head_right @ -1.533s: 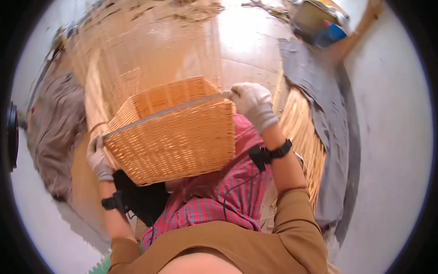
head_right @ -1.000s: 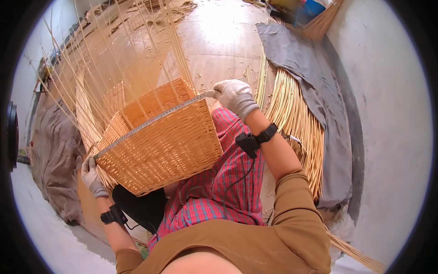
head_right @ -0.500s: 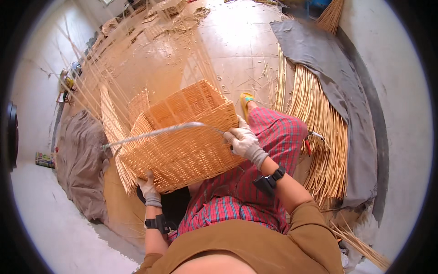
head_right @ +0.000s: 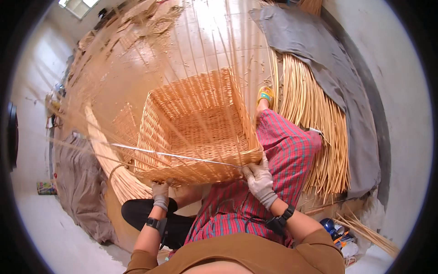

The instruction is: The person is weaving a wicker basket, using tools such as pliers, a measuring tape, and a drill.

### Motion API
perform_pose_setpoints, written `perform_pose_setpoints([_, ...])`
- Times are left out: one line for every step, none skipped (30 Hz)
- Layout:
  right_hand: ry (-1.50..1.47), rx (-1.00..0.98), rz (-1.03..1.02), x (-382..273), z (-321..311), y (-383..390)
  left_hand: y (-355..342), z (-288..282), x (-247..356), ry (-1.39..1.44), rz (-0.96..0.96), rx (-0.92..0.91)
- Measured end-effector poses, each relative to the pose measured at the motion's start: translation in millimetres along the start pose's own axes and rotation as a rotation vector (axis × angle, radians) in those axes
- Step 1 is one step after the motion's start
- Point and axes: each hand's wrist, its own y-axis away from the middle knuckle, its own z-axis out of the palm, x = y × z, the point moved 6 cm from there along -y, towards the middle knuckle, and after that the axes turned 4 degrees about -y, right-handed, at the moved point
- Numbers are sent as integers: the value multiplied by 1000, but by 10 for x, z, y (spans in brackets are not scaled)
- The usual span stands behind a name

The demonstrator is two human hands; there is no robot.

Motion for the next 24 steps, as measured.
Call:
perform_pose_setpoints([116, -35, -15, 13, -3, -88, -198, 228, -141, -19, -33, -65])
perform_pose_setpoints([94, -55, 35, 64, 35, -261, -391, 416, -179, 4, 94, -75])
perform_pose_setpoints([93, -86, 122, 128, 59, -404, -662, 596, -198, -80, 129, 4])
perform_pose_setpoints([84, -122, 114, 161, 83, -616, -848, 792, -258, -174, 118, 31])
perform_pose_setpoints([118, -182, 79, 180, 133, -845, -1072, 945, -197, -213, 226, 0])
perform_pose_setpoints([194, -150, -125, 77, 179, -1093, -1356, 1063, -64, -272, 276, 14])
perform_pose_setpoints([346, -147, -313, -23, 237, -1239, -1584, 1149, 130, -270, 341, 67])
perform_pose_setpoints([210, -115, -258, -18, 204, -1321, -1756, 1219, 327, -166, 356, 95])
perform_pose_setpoints([120, -109, -149, 5, 213, -1391, -1941, 1306, 433, -104, 132, -16])
perform_pose_setpoints([95, -235, -18, 29, 267, -1343, -1908, 1375, 567, 6, 60, -21])
perform_pose_setpoints([76, -226, -24, -51, 224, -1235, -1771, 1465, 730, -144, 105, -119])
perform_pose_setpoints([-27, -399, 96, -100, 297, -1034, -1606, 1560, 876, -304, 111, -230])
perform_pose_setpoints([-122, -582, 237, -165, 338, -792, -1412, 1641, 1068, -438, 194, -310])
perform_pose_setpoints([-168, -634, 230, -312, 263, -563, -1068, 1764, 1108, -276, 170, -542])
perform_pose_setpoints([-200, -703, 251, -447, 169, -330, -728, 1861, 1157, -110, 127, -741])
perform_pose_setpoints([-210, -727, 242, -568, 26, -163, -398, 1918, 1189, -66, 117, -893])
perform_pose_setpoints([-230, -760, 225, -687, -124, -6, -56, 1963, 1132, -75, 39, -1010])
perform_pose_setpoints([-135, -747, 216, -736, -326, 117, 262, 1991, 1139, -70, 105, -1094])
perform_pose_setpoints([-141, -750, 221, -758, -529, 222, 549, 2020, 1129, -93, 143, -1162])
perform_pose_setpoints([-217, -654, 277, -716, -769, 302, 798, 2045, 1147, -191, 287, -1228])
perform_pose_setpoints([-290, -562, 326, -609, -996, 392, 1045, 2067, 1161, -212, 408, -1262])
perform_pose_setpoints([-393, -440, 440, -404, -1142, 477, 1247, 2071, 1112, -244, 411, -1285])
perform_pose_setpoints([-480, -384, 548, -105, -1317, 577, 1485, 2108, 1045, -277, 420, -1326])
perform_pose_setpoints([-605, -208, 395, 152, -1364, 540, 1697, 2079, 1077, -349, 718, -1243])
